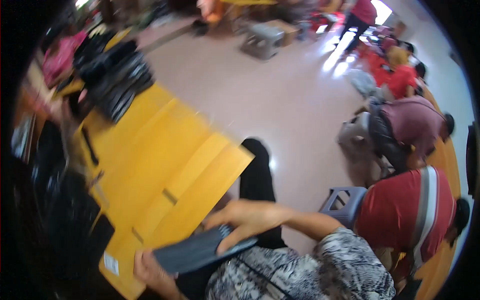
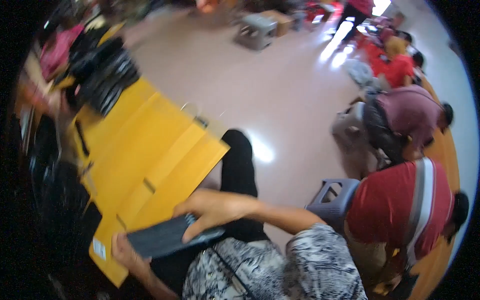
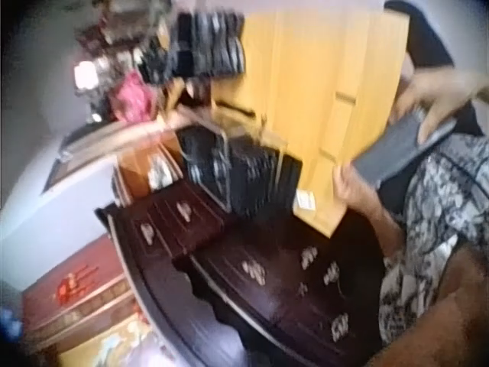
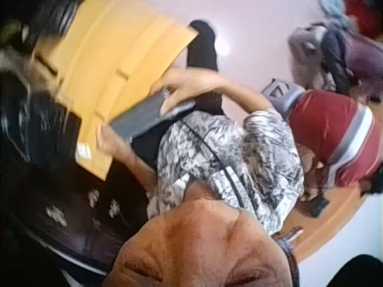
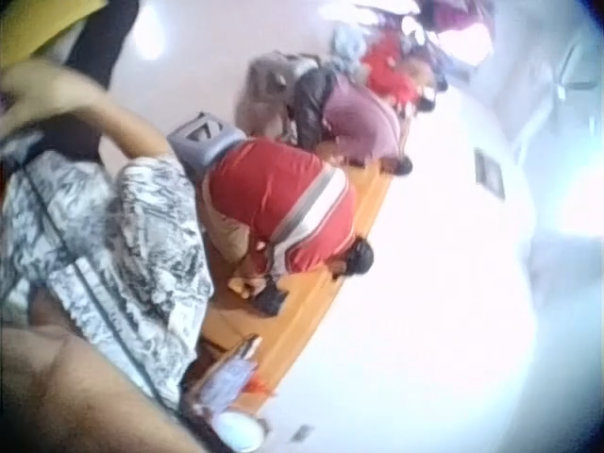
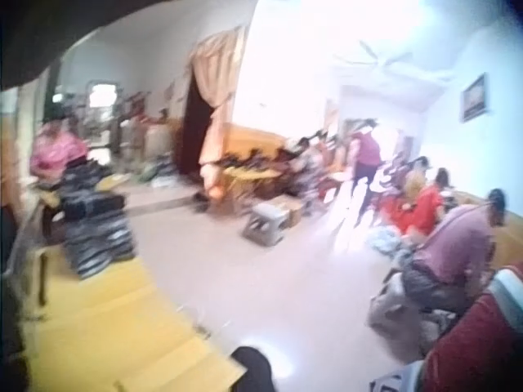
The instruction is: Organizing and bundling black textile straps in a manufacturing setting.
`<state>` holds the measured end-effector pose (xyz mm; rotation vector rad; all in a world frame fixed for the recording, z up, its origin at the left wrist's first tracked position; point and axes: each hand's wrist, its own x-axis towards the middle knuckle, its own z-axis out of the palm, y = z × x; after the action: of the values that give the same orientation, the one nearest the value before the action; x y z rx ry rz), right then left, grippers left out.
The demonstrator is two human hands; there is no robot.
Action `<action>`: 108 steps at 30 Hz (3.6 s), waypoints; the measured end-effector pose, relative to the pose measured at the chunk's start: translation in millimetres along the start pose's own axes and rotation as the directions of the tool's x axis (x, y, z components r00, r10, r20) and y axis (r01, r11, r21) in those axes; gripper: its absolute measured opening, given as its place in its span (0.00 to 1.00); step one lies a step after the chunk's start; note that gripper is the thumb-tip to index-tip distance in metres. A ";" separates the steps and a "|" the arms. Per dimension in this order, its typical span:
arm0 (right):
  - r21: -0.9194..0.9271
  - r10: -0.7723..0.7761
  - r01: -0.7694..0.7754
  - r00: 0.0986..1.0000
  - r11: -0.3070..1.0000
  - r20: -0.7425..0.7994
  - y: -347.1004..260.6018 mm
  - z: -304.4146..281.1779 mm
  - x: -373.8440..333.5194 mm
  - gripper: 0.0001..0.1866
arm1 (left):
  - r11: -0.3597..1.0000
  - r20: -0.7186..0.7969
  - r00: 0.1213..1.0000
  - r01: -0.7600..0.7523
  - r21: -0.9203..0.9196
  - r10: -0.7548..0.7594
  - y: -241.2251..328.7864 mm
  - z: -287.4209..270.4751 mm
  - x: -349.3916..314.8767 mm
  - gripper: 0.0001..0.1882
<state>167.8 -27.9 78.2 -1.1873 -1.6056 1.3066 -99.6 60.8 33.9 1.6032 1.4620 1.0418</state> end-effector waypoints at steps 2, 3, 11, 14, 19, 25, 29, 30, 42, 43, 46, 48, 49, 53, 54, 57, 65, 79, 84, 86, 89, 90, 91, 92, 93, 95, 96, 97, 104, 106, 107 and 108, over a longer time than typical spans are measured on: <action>-0.057 0.218 -0.222 0.973 0.973 -0.073 -3.3 -7.5 -18.9 0.26 | 0.960 0.125 0.954 0.278 -0.022 -0.273 43.7 24.3 0.8 0.07; 0.075 0.238 -0.228 0.958 0.971 -0.159 12.9 -1.3 -29.6 0.22 | 0.952 0.247 0.927 0.303 -0.051 -0.282 59.4 37.5 4.6 0.05; 0.560 0.520 -0.233 0.737 0.795 -0.432 54.6 13.9 -31.4 0.17 | 0.918 0.346 0.875 -0.387 0.084 0.338 54.2 94.1 61.3 0.09; 0.581 0.510 -0.135 0.660 0.802 -0.551 68.7 5.2 -22.4 0.15 | 0.727 0.515 0.653 -0.682 0.081 0.555 75.1 131.6 80.9 0.17; 0.629 0.559 -0.121 0.607 0.768 -0.565 76.5 -2.4 -44.7 0.19 | 0.440 0.690 0.287 -0.897 -0.051 0.665 75.4 193.4 93.9 0.27; 0.506 0.526 -0.231 0.622 0.831 -0.580 101.3 -1.2 -38.4 0.20 | 0.449 0.881 0.121 -0.887 -0.111 0.457 57.4 217.2 109.9 0.28; 0.450 0.476 -0.214 0.623 0.867 -0.621 102.3 -3.9 -54.0 0.20 | 0.403 0.885 0.132 -0.913 -0.067 0.446 63.0 226.5 103.2 0.30; 0.475 0.490 -0.212 0.633 0.854 -0.599 103.4 -3.8 -58.5 0.20 | 0.410 0.885 0.125 -0.908 -0.080 0.448 60.6 228.2 102.6 0.30; 0.722 0.601 -0.099 0.637 0.685 -0.483 67.4 19.6 -69.6 0.18 | 0.415 0.859 0.193 -0.909 -0.026 0.475 58.3 218.7 106.3 0.34; 0.695 0.579 -0.077 0.621 0.715 -0.528 67.4 21.4 -68.2 0.17 | 0.487 0.861 0.216 -0.872 -0.042 0.461 57.9 218.5 105.9 0.37; 0.568 0.506 -0.114 0.618 0.815 -0.601 59.1 14.1 -74.6 0.15 | 0.549 0.860 0.205 -0.830 -0.100 0.467 65.8 213.6 107.2 0.41; 0.469 0.464 -0.188 0.662 0.863 -0.588 49.4 -4.4 -86.3 0.13 | 0.545 0.857 0.174 -0.827 -0.140 0.484 75.8 203.0 104.8 0.43; 0.456 0.460 -0.207 0.690 0.866 -0.560 41.1 -16.4 -93.3 0.13 | 0.503 0.868 0.086 -0.841 -0.200 0.488 85.3 192.1 101.2 0.41; 0.188 0.369 -0.320 0.746 0.928 -0.555 12.9 -65.6 -110.8 0.16 | 0.779 0.989 0.148 -0.619 0.098 -0.008 119.4 151.8 71.8 0.28; 0.063 0.317 -0.342 0.768 0.938 -0.556 11.4 -78.7 -108.7 0.18 | 0.930 0.986 0.164 -0.358 0.087 -0.029 111.9 143.4 65.2 0.22; -0.024 0.267 -0.327 0.811 0.945 -0.520 21.7 -106.6 -85.0 0.21 | 0.924 0.976 0.217 0.374 -0.072 -0.012 75.8 122.8 28.2 0.16; -0.452 -0.006 -0.169 0.933 0.876 -0.360 74.1 -128.6 22.1 0.19 | 0.562 0.884 0.426 0.786 -0.259 -0.189 61.3 111.1 -48.0 0.19; -0.802 -0.179 -0.001 0.974 0.598 -0.135 115.5 -60.4 67.2 0.35 | 0.192 0.951 0.278 0.949 -0.250 -0.138 23.7 132.5 -54.7 0.26; -0.846 -0.140 -0.022 0.984 0.533 -0.114 101.9 -64.1 69.1 0.33 | 0.379 0.963 0.246 0.906 -0.189 -0.109 20.3 132.5 -44.4 0.23; -0.862 -0.097 -0.064 0.987 0.502 -0.130 95.6 -68.4 62.5 0.33 | 0.345 0.967 0.239 0.918 -0.195 -0.090 16.5 138.4 -44.6 0.19; -0.882 -0.057 -0.097 0.989 0.462 -0.138 94.6 -67.8 66.3 0.32 | 0.357 0.966 0.254 0.907 -0.222 -0.045 10.2 139.9 -42.2 0.18; -0.885 -0.069 -0.084 0.989 0.458 -0.129 96.2 -66.5 68.3 0.32 | 0.334 0.964 0.262 0.913 -0.234 -0.042 8.0 138.2 -43.1 0.17; -0.891 -0.067 -0.070 0.992 0.449 -0.111 95.4 -68.9 67.1 0.33 | 0.339 0.958 0.283 0.906 -0.254 -0.038 7.1 140.2 -43.5 0.17; -0.793 -0.052 -0.056 0.993 0.607 -0.110 93.9 -73.8 68.4 0.34 | 0.335 0.958 0.284 0.907 -0.256 -0.037 5.3 139.1 -44.7 0.17; -0.669 -0.033 -0.045 0.994 0.742 -0.104 92.0 -82.5 70.5 0.34 | 0.332 0.958 0.283 0.908 -0.256 -0.035 5.3 138.8 -45.1 0.17; -0.645 -0.056 -0.069 0.984 0.761 -0.171 79.3 -88.8 69.8 0.34 | 0.331 0.949 0.312 0.901 -0.280 -0.044 8.1 136.5 -46.7 0.18; -0.711 -0.071 -0.070 0.983 0.700 -0.167 74.2 -86.0 70.8 0.34 | 0.348 0.950 0.311 0.895 -0.280 -0.036 7.7 135.5 -46.1 0.18; -0.769 -0.087 -0.069 0.983 0.635 -0.160 71.0 -81.1 71.4 0.34 | 0.364 0.950 0.311 0.889 -0.279 -0.030 6.2 134.5 -46.2 0.18; -0.888 0.008 -0.153 0.986 0.434 -0.166 75.2 -53.8 68.1 0.30 | 0.243 0.942 0.332 0.911 -0.334 0.049 -10.1 147.0 -63.1 0.22; -0.885 0.004 -0.156 0.985 0.439 -0.171 76.2 -49.7 71.8 0.29 | 0.229 0.923 0.383 0.896 -0.381 0.037 -13.0 144.6 -68.2 0.22; -0.889 0.012 -0.152 0.986 0.432 -0.163 74.2 -50.0 70.1 0.30 | 0.229 0.911 0.409 0.884 -0.408 0.049 -11.7 142.2 -70.6 0.22; -0.870 0.000 -0.131 0.989 0.476 -0.149 73.0 -51.1 70.8 0.29 | 0.223 0.896 0.440 0.869 -0.442 0.060 -14.5 141.2 -71.5 0.21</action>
<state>209.1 58.6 16.9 -1.8948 -2.2286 0.2986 20.6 -7.3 -44.7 0.4289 0.3884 0.3935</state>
